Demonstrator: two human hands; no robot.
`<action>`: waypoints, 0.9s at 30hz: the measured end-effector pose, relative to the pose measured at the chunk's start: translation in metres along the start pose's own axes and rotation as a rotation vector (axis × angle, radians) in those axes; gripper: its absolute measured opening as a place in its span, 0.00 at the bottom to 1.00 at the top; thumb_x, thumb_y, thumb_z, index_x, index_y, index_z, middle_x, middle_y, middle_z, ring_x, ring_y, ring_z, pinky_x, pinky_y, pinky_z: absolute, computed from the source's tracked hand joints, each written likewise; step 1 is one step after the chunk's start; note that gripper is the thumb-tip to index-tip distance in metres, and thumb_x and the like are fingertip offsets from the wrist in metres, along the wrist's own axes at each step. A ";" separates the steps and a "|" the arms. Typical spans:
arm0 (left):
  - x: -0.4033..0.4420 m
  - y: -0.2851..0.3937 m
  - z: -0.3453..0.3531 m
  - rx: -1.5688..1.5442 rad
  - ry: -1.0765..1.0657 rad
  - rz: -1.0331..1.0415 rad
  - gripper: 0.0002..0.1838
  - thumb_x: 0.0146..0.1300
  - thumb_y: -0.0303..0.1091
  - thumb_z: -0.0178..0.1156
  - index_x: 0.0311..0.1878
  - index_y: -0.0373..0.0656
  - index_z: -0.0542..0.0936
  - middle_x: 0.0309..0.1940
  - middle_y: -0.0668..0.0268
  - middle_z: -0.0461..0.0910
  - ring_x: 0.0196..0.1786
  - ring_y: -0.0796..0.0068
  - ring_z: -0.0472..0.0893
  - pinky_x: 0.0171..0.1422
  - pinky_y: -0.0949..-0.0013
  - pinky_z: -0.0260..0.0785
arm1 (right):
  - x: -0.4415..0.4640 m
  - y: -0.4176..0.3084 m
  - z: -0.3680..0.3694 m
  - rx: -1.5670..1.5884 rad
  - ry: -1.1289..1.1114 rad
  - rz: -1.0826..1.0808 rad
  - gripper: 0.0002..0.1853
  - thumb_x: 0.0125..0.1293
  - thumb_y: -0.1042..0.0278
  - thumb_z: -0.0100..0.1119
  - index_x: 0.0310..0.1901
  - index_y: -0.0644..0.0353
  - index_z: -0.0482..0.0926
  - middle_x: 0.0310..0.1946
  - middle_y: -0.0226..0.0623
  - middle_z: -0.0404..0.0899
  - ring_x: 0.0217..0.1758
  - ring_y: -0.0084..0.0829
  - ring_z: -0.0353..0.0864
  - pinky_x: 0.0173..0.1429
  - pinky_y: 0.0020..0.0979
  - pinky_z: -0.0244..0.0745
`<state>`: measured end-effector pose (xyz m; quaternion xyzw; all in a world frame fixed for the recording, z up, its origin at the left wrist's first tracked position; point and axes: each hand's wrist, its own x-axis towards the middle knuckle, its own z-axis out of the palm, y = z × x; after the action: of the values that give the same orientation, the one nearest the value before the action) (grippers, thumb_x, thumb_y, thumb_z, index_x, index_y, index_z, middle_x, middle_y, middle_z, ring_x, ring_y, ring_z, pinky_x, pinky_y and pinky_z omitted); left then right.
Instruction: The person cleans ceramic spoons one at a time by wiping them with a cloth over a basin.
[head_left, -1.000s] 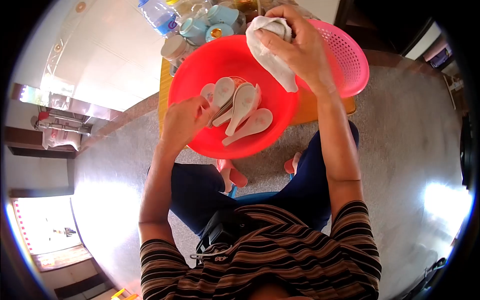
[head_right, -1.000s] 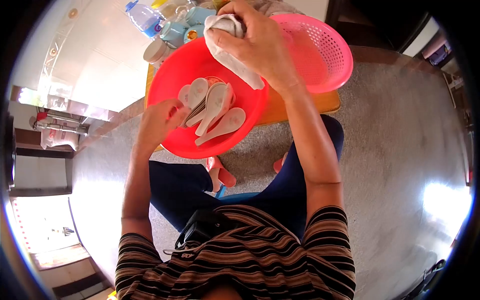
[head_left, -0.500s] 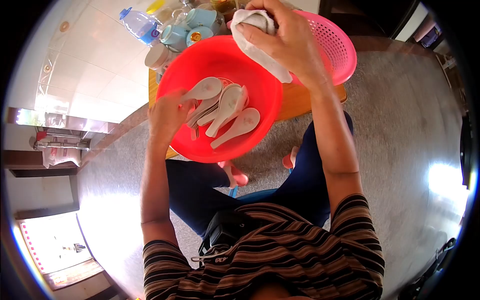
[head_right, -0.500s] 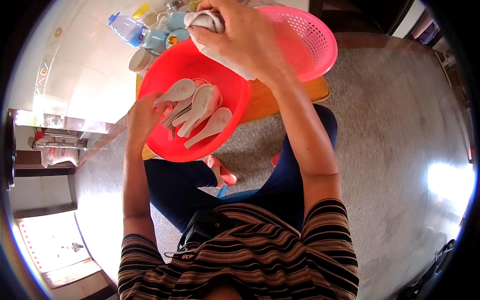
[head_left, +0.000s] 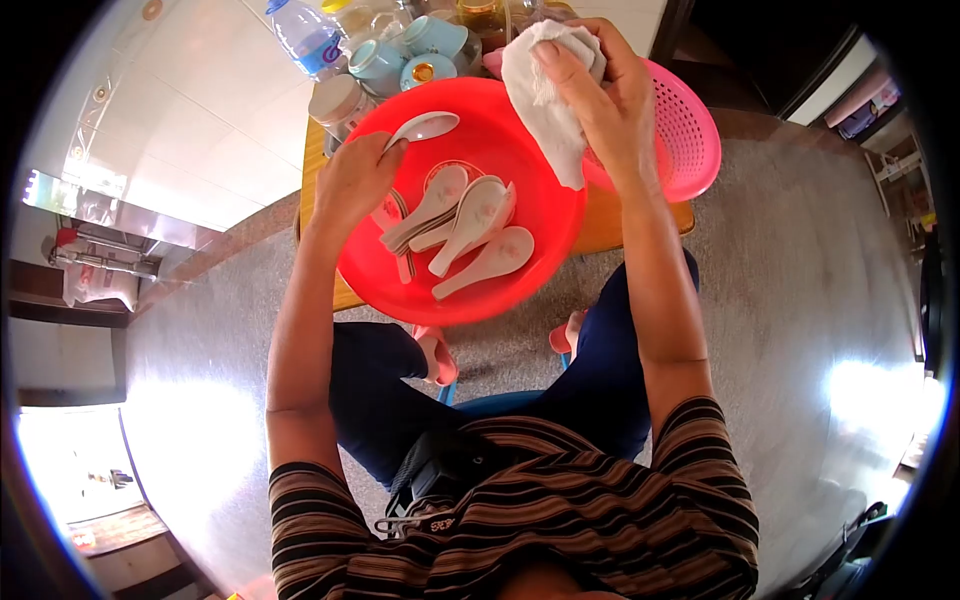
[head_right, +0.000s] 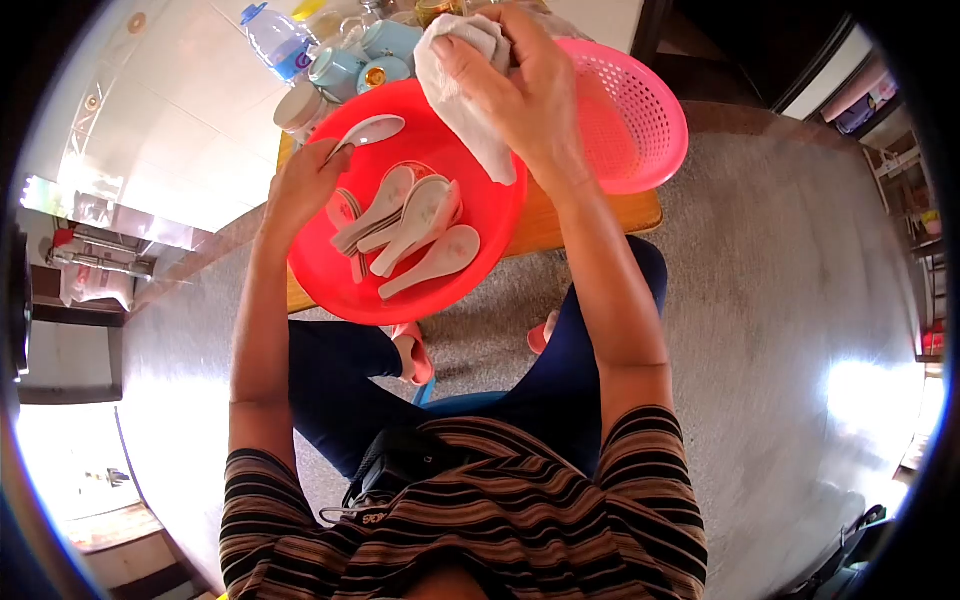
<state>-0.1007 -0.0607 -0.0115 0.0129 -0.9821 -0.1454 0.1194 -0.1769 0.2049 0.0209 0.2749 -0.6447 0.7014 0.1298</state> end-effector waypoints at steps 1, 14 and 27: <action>0.003 0.002 0.000 -0.083 -0.064 -0.038 0.17 0.73 0.42 0.45 0.36 0.39 0.76 0.14 0.72 0.67 0.14 0.84 0.65 0.19 0.77 0.54 | -0.001 0.003 -0.002 0.031 -0.028 -0.020 0.15 0.63 0.61 0.64 0.48 0.58 0.77 0.37 0.30 0.79 0.39 0.19 0.79 0.40 0.23 0.75; -0.080 0.077 -0.026 -1.528 -0.374 -0.210 0.12 0.75 0.39 0.43 0.45 0.41 0.69 0.12 0.73 0.58 0.11 0.85 0.52 0.13 0.78 0.44 | -0.038 -0.014 0.055 -0.429 -0.185 -0.464 0.19 0.45 0.70 0.73 0.42 0.42 0.82 0.50 0.33 0.76 0.44 0.38 0.83 0.44 0.36 0.81; -0.090 0.076 -0.024 -1.689 -0.350 -0.238 0.12 0.77 0.41 0.42 0.46 0.42 0.69 0.16 0.77 0.57 0.14 0.87 0.51 0.16 0.79 0.43 | -0.038 -0.008 0.068 -0.311 -0.320 -0.474 0.21 0.42 0.79 0.68 0.42 0.50 0.84 0.43 0.35 0.75 0.45 0.36 0.79 0.44 0.33 0.79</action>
<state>-0.0072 0.0110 0.0121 -0.0001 -0.5420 -0.8366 -0.0796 -0.1265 0.1461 0.0074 0.5010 -0.6742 0.4928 0.2270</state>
